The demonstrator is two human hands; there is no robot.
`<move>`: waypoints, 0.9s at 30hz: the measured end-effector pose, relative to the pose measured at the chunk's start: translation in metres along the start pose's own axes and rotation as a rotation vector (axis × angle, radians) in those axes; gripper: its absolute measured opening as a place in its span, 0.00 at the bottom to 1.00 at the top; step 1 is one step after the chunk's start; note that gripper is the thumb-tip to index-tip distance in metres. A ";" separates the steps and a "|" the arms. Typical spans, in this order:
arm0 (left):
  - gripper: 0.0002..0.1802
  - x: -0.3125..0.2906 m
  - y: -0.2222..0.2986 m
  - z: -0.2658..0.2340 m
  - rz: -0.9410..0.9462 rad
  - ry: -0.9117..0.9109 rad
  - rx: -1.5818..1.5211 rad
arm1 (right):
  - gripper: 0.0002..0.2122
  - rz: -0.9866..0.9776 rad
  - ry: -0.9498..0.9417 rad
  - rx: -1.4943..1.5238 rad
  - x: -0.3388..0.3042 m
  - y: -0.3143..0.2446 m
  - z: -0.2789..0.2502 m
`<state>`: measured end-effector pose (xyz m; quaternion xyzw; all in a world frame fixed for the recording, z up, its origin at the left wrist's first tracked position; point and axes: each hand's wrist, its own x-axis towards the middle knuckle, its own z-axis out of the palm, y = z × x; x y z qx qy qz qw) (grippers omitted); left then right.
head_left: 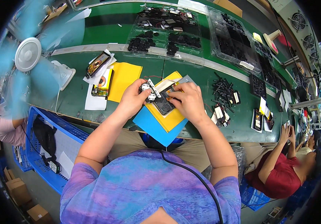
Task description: Assembling electronic components on a production line.
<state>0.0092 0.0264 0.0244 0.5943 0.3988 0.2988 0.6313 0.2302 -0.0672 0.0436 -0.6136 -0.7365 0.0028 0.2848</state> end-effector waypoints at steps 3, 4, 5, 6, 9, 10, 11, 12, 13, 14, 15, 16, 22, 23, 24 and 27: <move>0.18 0.004 0.000 -0.001 0.015 0.021 0.068 | 0.09 -0.022 -0.044 0.021 0.007 0.000 0.005; 0.18 0.005 0.000 -0.001 0.031 0.035 0.091 | 0.07 -0.022 -0.016 0.026 0.009 0.002 0.009; 0.18 0.007 0.000 -0.001 0.029 0.033 0.098 | 0.05 -0.022 0.012 0.032 0.010 0.005 0.012; 0.17 0.009 -0.001 0.000 0.061 0.029 0.079 | 0.05 -0.018 0.017 0.037 0.011 0.008 0.017; 0.17 0.013 0.002 0.002 0.059 0.010 0.059 | 0.04 0.045 0.059 0.097 0.011 0.012 0.023; 0.17 0.015 0.000 0.003 0.076 0.006 0.090 | 0.04 0.093 0.016 0.118 0.013 0.010 0.019; 0.18 0.016 -0.002 0.004 0.094 0.001 0.120 | 0.04 0.142 -0.026 0.138 0.013 0.010 0.017; 0.18 0.017 -0.002 0.005 0.091 -0.004 0.128 | 0.04 0.149 -0.021 0.142 0.012 0.010 0.017; 0.18 0.018 -0.002 0.007 0.097 0.002 0.145 | 0.04 0.174 -0.030 0.177 0.012 0.011 0.017; 0.19 0.019 -0.002 0.008 0.104 0.009 0.162 | 0.04 0.198 -0.039 0.211 0.011 0.012 0.017; 0.19 0.020 -0.002 0.010 0.103 0.004 0.168 | 0.04 0.203 -0.034 0.214 0.011 0.013 0.019; 0.19 0.021 -0.003 0.011 0.115 0.009 0.183 | 0.03 0.187 0.005 0.228 0.010 0.014 0.021; 0.20 0.026 -0.005 0.018 0.156 0.021 0.243 | 0.02 0.186 0.058 0.273 0.009 0.015 0.027; 0.20 0.026 -0.006 0.018 0.172 0.034 0.238 | 0.02 0.192 0.053 0.280 0.008 0.015 0.027; 0.20 0.027 -0.006 0.019 0.170 0.029 0.245 | 0.02 0.198 0.058 0.284 0.009 0.015 0.028; 0.20 0.027 -0.003 0.020 0.159 0.038 0.223 | 0.03 0.204 0.060 0.300 0.009 0.017 0.031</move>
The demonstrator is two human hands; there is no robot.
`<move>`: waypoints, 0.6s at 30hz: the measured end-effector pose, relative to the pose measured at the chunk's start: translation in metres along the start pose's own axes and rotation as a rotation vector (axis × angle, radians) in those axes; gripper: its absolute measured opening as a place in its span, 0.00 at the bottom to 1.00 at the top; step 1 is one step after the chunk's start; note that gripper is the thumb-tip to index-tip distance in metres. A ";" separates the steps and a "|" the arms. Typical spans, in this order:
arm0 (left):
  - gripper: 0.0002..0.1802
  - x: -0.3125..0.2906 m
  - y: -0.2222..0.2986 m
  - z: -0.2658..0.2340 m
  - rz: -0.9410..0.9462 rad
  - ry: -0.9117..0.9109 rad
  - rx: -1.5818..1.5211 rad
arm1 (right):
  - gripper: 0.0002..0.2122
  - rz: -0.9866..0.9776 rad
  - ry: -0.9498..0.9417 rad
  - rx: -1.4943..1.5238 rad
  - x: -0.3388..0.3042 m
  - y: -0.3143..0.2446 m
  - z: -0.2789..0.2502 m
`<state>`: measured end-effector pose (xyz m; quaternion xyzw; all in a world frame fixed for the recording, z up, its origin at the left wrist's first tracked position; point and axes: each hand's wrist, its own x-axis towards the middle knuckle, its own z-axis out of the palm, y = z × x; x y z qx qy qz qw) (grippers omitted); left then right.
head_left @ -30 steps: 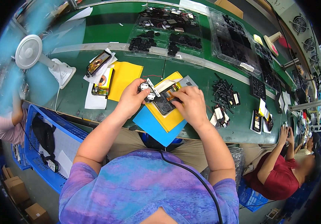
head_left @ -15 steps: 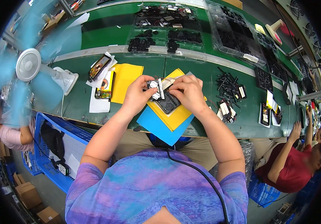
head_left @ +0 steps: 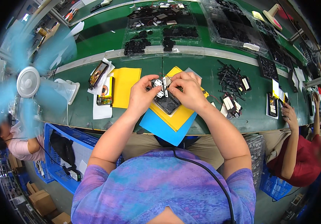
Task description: Assembling electronic components on a production line.
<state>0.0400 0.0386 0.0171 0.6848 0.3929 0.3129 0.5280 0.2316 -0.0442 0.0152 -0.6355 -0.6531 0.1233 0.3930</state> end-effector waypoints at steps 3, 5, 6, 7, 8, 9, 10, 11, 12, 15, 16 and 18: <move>0.21 -0.001 0.003 0.002 -0.030 -0.047 -0.015 | 0.03 -0.010 0.005 0.005 0.000 0.002 0.003; 0.21 -0.001 0.003 0.003 -0.046 -0.053 0.032 | 0.03 -0.022 0.019 -0.005 0.000 0.001 0.003; 0.21 -0.002 0.003 0.003 -0.048 -0.057 0.036 | 0.03 -0.017 0.022 -0.001 -0.001 0.001 0.003; 0.21 -0.002 0.004 0.004 -0.050 -0.055 -0.022 | 0.03 -0.023 0.023 -0.006 -0.001 0.001 0.003; 0.21 -0.002 0.004 0.004 -0.053 -0.053 -0.081 | 0.03 -0.029 0.024 -0.011 -0.001 0.001 0.004; 0.21 -0.002 0.002 0.004 -0.056 -0.056 -0.079 | 0.03 -0.025 0.025 -0.008 -0.001 0.001 0.004; 0.21 -0.002 0.001 0.005 -0.050 -0.060 -0.079 | 0.03 -0.030 0.026 -0.010 -0.001 0.001 0.003; 0.21 -0.002 -0.001 0.005 -0.043 -0.065 -0.080 | 0.03 -0.036 0.027 -0.013 -0.001 0.000 0.003; 0.21 -0.002 -0.001 0.005 -0.045 -0.068 -0.078 | 0.03 -0.032 0.028 -0.011 -0.001 0.000 0.003; 0.21 -0.002 -0.003 0.006 -0.040 -0.064 -0.077 | 0.03 -0.039 0.031 -0.016 -0.001 -0.001 0.002; 0.21 -0.001 -0.005 0.006 -0.028 -0.049 -0.100 | 0.03 -0.041 0.031 -0.022 -0.001 -0.001 0.003; 0.21 -0.001 -0.007 0.006 -0.017 -0.036 -0.123 | 0.03 -0.040 0.031 -0.028 -0.001 -0.002 0.003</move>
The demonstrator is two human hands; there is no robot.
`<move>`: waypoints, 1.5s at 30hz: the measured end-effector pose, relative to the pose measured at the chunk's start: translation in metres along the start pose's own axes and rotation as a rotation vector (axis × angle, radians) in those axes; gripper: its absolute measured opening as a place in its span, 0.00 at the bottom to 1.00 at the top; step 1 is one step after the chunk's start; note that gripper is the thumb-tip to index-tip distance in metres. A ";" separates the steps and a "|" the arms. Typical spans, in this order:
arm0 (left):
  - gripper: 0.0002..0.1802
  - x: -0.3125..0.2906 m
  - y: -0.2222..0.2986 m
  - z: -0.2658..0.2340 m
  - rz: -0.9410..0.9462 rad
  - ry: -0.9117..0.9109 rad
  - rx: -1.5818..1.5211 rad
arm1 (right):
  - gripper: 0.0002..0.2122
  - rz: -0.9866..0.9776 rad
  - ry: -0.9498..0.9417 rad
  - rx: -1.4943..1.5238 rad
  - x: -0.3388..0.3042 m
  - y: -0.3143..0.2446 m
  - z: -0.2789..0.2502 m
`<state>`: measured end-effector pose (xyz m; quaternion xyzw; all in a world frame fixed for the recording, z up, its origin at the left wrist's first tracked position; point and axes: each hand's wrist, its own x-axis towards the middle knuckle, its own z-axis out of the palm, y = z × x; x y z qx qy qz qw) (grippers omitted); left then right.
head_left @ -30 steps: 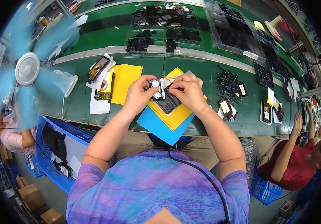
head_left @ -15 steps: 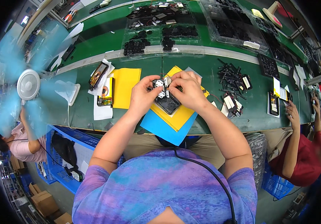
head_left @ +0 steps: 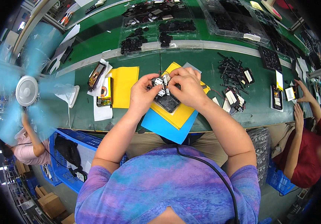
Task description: Assembling electronic components on a production line.
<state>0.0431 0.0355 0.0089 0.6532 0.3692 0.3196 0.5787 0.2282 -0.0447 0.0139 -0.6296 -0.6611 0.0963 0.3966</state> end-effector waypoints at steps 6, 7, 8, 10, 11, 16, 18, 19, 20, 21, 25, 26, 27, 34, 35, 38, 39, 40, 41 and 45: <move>0.21 -0.002 0.007 0.003 -0.044 -0.024 0.054 | 0.04 -0.003 0.006 0.012 0.000 -0.002 -0.002; 0.22 -0.002 0.007 0.004 -0.045 -0.017 0.062 | 0.03 -0.004 -0.004 -0.007 0.000 -0.003 -0.003; 0.22 -0.002 0.007 0.004 -0.046 -0.012 0.070 | 0.03 -0.005 -0.014 -0.026 0.000 -0.004 -0.003; 0.21 -0.003 0.002 0.004 -0.025 -0.001 0.041 | 0.03 -0.013 0.009 -0.044 0.000 -0.006 -0.001; 0.21 -0.003 0.000 0.004 -0.004 0.010 0.012 | 0.03 -0.021 0.032 -0.061 -0.001 -0.007 0.000; 0.20 -0.004 -0.003 0.006 -0.007 0.025 0.027 | 0.03 -0.012 0.060 -0.062 -0.002 -0.007 0.003; 0.20 -0.004 -0.005 0.006 0.002 0.028 0.005 | 0.03 -0.003 0.059 -0.057 -0.002 -0.009 0.002; 0.20 -0.004 -0.005 0.006 0.006 0.033 0.006 | 0.03 0.012 0.065 -0.049 -0.002 -0.010 0.002; 0.20 -0.004 -0.005 0.007 0.010 0.038 0.006 | 0.03 0.026 0.070 -0.042 -0.002 -0.010 0.002; 0.20 -0.004 -0.004 0.007 0.010 0.036 0.007 | 0.03 0.027 0.071 -0.043 -0.002 -0.010 0.003; 0.21 -0.006 -0.001 0.007 -0.023 0.016 0.036 | 0.03 0.028 0.087 -0.023 -0.003 -0.008 0.004; 0.21 -0.006 -0.001 0.007 -0.021 0.017 0.035 | 0.03 0.021 0.086 -0.021 -0.003 -0.008 0.004; 0.21 -0.006 -0.001 0.007 -0.022 0.016 0.035 | 0.03 0.022 0.086 -0.021 -0.003 -0.008 0.004; 0.20 -0.006 -0.002 0.010 0.019 0.050 0.007 | 0.03 -0.028 0.076 -0.009 0.001 -0.009 0.001; 0.20 -0.006 -0.001 0.010 0.012 0.046 0.010 | 0.03 -0.046 0.077 -0.024 0.002 -0.009 0.000; 0.20 -0.006 -0.004 0.009 0.028 0.045 0.009 | 0.03 -0.111 0.067 -0.087 0.003 -0.012 -0.002; 0.20 -0.005 -0.004 0.009 0.027 0.043 0.009 | 0.03 -0.109 0.067 -0.087 0.002 -0.012 -0.001; 0.21 -0.005 -0.003 0.009 0.007 0.043 0.001 | 0.03 -0.142 0.083 -0.121 0.002 -0.011 0.001; 0.21 -0.005 -0.003 0.009 -0.012 0.042 -0.006 | 0.03 -0.174 0.099 -0.155 0.001 -0.011 0.002; 0.21 -0.005 -0.006 0.007 -0.036 0.037 -0.062 | 0.03 -0.159 0.079 -0.164 0.000 -0.015 -0.002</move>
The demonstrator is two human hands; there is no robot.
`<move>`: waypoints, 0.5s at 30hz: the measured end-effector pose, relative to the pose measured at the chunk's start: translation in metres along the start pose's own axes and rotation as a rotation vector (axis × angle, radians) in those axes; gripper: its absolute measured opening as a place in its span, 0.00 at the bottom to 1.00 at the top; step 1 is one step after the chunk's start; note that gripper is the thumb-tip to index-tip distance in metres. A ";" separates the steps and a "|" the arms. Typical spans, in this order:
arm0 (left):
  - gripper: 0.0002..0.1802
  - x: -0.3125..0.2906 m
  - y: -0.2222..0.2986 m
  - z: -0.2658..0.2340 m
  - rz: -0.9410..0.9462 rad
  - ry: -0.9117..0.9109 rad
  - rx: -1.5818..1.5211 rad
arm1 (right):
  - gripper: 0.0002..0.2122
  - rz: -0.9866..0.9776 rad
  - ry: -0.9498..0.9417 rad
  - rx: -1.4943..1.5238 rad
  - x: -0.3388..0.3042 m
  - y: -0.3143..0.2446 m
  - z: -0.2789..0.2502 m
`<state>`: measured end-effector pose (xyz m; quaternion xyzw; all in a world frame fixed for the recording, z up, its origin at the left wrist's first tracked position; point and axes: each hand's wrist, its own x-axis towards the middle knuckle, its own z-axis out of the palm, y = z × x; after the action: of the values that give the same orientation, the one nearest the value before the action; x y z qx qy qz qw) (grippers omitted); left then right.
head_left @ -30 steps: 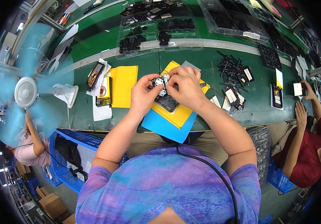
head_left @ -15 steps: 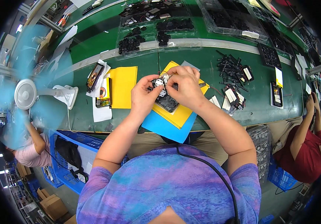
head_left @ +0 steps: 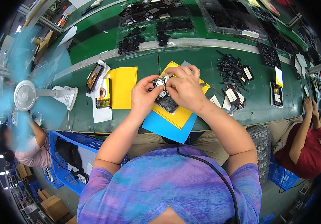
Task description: Assembling electronic components on a production line.
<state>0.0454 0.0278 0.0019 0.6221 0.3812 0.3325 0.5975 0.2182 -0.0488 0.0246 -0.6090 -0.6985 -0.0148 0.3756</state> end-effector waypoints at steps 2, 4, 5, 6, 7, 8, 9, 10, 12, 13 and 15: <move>0.19 0.000 0.002 0.002 -0.027 -0.002 -0.017 | 0.04 0.116 -0.045 0.050 0.000 0.000 -0.001; 0.18 0.000 0.004 0.002 -0.028 -0.012 -0.063 | 0.04 0.151 -0.053 0.067 -0.001 0.002 0.001; 0.17 0.000 0.005 0.002 -0.029 -0.021 -0.109 | 0.04 0.185 -0.062 0.084 -0.001 0.003 0.002; 0.17 0.000 0.005 0.002 -0.029 -0.021 -0.109 | 0.04 0.186 -0.062 0.084 0.000 0.003 0.000; 0.16 0.001 0.006 0.001 -0.043 -0.026 -0.112 | 0.05 0.228 -0.064 0.083 0.000 0.003 -0.002; 0.15 0.001 0.006 0.000 -0.056 -0.030 -0.115 | 0.05 0.271 -0.066 0.082 0.001 0.003 -0.004; 0.15 0.001 0.005 0.000 -0.055 -0.031 -0.115 | 0.05 0.270 -0.066 0.082 0.001 0.004 -0.004; 0.15 0.001 0.004 0.000 -0.063 -0.036 -0.129 | 0.05 0.280 -0.069 0.077 0.000 0.004 -0.004; 0.14 0.001 0.003 0.001 -0.072 -0.042 -0.142 | 0.05 0.290 -0.074 0.074 0.000 0.005 -0.003; 0.14 0.002 0.002 0.002 -0.075 -0.043 -0.144 | 0.05 0.297 -0.085 0.090 -0.001 0.007 -0.001; 0.13 0.002 0.002 0.003 -0.076 -0.045 -0.145 | 0.05 0.302 -0.096 0.107 -0.001 0.007 0.001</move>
<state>0.0492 0.0275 0.0038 0.5696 0.3661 0.3222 0.6615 0.2239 -0.0473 0.0207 -0.6862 -0.6158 0.1079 0.3717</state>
